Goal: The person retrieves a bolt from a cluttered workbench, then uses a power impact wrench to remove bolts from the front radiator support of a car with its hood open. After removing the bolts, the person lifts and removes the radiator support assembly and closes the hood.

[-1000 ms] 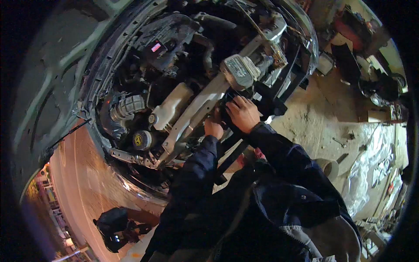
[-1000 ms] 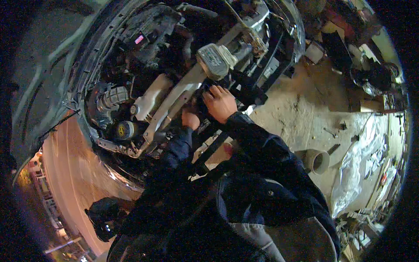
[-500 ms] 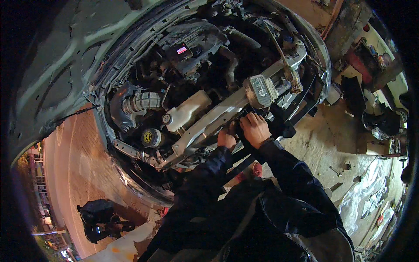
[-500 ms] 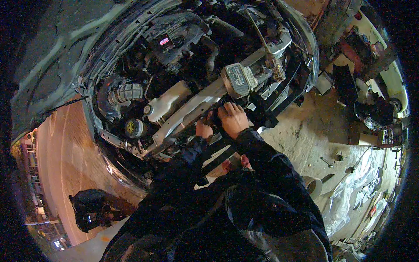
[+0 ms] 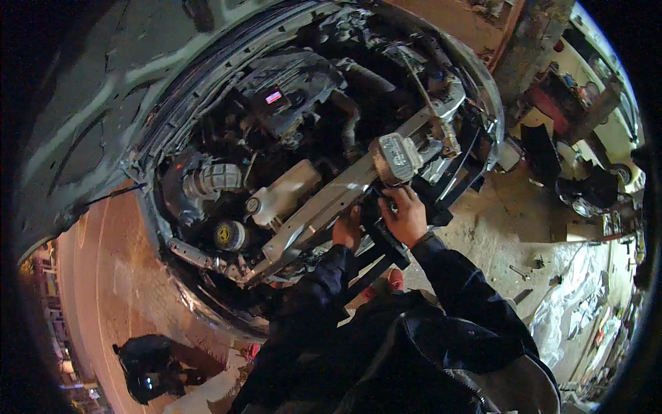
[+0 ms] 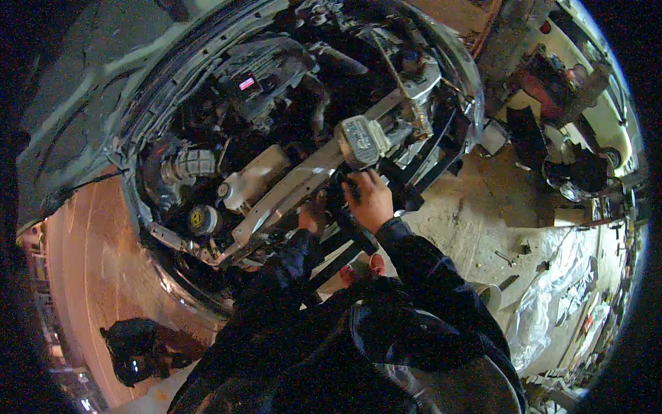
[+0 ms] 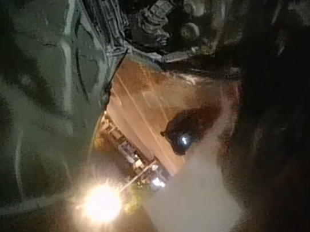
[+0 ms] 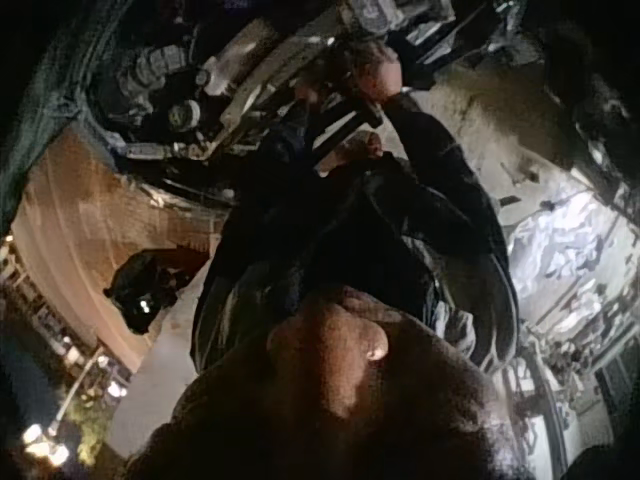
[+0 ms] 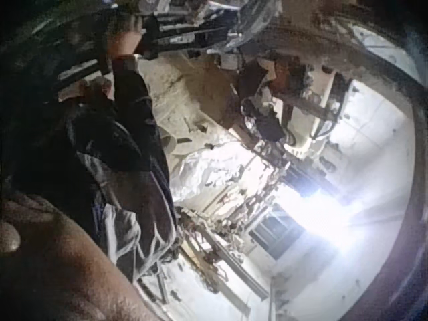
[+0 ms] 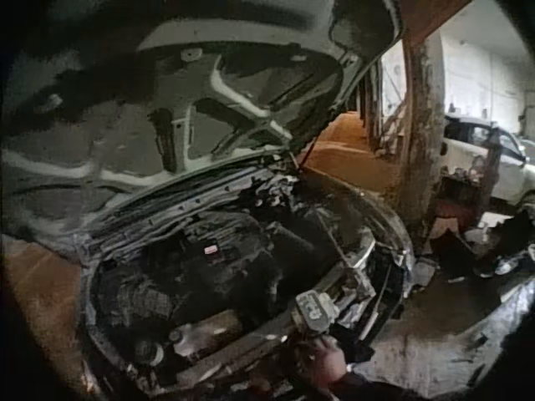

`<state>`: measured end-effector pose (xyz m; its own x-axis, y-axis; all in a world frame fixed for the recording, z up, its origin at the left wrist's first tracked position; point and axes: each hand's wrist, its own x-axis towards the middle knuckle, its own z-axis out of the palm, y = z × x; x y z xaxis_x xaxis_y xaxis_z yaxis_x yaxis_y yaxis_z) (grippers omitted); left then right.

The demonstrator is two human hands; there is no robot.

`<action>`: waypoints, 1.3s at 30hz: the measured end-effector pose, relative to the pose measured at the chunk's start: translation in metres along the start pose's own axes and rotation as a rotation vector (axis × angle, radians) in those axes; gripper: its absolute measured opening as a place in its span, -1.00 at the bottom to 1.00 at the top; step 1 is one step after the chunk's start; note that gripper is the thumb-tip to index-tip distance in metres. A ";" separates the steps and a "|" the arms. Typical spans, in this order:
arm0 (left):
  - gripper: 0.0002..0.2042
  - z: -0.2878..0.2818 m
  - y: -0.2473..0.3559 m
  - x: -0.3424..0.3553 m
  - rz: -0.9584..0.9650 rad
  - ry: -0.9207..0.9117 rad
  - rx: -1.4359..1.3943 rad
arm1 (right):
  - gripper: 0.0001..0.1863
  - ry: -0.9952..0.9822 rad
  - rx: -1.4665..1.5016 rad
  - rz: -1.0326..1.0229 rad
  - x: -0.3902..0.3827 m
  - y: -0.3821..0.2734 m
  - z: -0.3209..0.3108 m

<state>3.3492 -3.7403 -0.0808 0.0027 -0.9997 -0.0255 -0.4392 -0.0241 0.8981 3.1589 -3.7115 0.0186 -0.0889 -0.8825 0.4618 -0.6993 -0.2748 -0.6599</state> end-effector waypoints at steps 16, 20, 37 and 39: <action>-0.42 -0.008 -0.012 -0.004 -0.070 -0.016 -0.073 | -0.67 0.210 1.315 0.992 0.089 0.163 0.013; -0.43 -0.020 0.001 -0.010 0.129 -0.049 -0.044 | -0.59 0.086 1.892 1.015 0.117 0.121 -0.009; -0.47 -0.022 -0.027 0.002 0.082 -0.079 -0.117 | -0.58 0.113 1.597 0.942 -0.025 0.076 -0.131; -0.47 -0.022 -0.014 0.005 -0.051 -0.075 -0.307 | -0.53 0.076 1.678 0.874 -0.068 0.068 -0.147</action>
<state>3.3750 -3.7456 -0.0839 -0.0536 -0.9940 -0.0958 -0.1489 -0.0870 0.9850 3.0128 -3.6145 0.0295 -0.0474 -0.9573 -0.2853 0.8683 0.1017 -0.4855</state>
